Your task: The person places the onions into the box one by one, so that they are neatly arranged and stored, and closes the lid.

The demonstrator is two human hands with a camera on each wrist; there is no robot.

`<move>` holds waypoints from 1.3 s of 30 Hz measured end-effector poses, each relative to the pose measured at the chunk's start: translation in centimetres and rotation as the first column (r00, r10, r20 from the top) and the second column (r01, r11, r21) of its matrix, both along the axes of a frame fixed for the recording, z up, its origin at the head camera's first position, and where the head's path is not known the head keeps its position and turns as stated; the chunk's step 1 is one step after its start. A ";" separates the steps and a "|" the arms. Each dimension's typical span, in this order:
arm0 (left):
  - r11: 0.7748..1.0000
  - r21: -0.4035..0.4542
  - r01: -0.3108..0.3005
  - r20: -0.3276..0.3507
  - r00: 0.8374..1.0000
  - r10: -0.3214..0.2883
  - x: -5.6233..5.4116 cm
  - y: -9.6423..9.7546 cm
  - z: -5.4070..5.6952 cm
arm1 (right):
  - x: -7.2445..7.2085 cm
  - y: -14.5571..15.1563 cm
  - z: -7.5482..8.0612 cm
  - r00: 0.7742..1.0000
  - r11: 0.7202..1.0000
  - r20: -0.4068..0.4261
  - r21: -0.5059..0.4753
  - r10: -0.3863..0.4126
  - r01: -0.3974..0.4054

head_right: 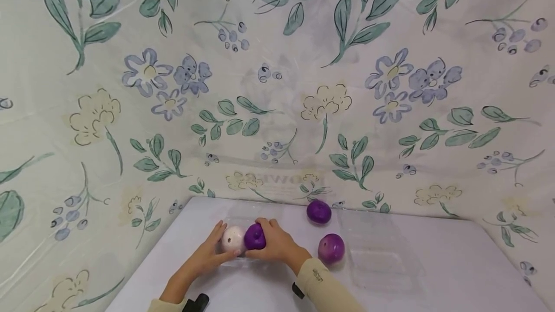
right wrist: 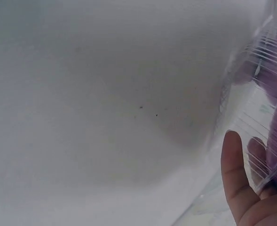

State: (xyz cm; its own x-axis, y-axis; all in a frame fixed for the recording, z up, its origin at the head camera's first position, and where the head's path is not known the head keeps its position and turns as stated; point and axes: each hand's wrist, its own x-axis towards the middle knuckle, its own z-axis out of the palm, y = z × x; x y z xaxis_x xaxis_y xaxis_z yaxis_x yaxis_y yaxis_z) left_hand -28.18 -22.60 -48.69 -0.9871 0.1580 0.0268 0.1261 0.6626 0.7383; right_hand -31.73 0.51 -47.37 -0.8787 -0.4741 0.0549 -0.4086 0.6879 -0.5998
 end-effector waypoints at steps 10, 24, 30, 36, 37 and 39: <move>1.000 -0.003 0.001 -0.008 1.000 -0.001 0.0 0.0 -0.1 | 0.4 -0.3 0.6 0.997 0.997 -0.021 0.043 -0.068 0.068; 1.000 0.008 0.003 -0.011 1.000 -0.003 -0.1 0.0 0.1 | 0.7 -0.7 0.5 0.986 0.996 -0.145 0.032 -0.078 0.084; 1.000 -0.001 0.005 -0.017 1.000 -0.005 0.0 0.1 -0.2 | 0.9 -0.7 0.4 0.975 0.991 -0.201 0.066 -0.099 0.114; 1.000 -0.001 0.006 -0.026 1.000 -0.006 -0.1 0.1 -0.3 | 0.6 -0.6 0.2 0.979 0.992 -0.168 0.042 -0.111 0.120; 1.000 0.001 0.007 -0.028 1.000 -0.007 -0.1 0.1 -0.3 | 0.5 -0.5 0.2 0.981 0.992 -0.161 0.037 -0.113 0.120; 1.000 0.001 0.009 -0.030 1.000 -0.009 -0.2 0.1 -0.4 | 0.5 -0.5 0.1 0.984 0.993 -0.141 0.024 -0.113 0.118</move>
State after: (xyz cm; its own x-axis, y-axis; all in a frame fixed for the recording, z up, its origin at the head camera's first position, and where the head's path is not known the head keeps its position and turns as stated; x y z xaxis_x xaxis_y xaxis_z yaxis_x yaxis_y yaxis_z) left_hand -28.33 -22.48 -49.06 -0.9844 0.1665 0.0563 0.1537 0.6604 0.7350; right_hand -31.27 0.03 -47.31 -0.9125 -0.3735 0.1666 -0.4032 0.7536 -0.5192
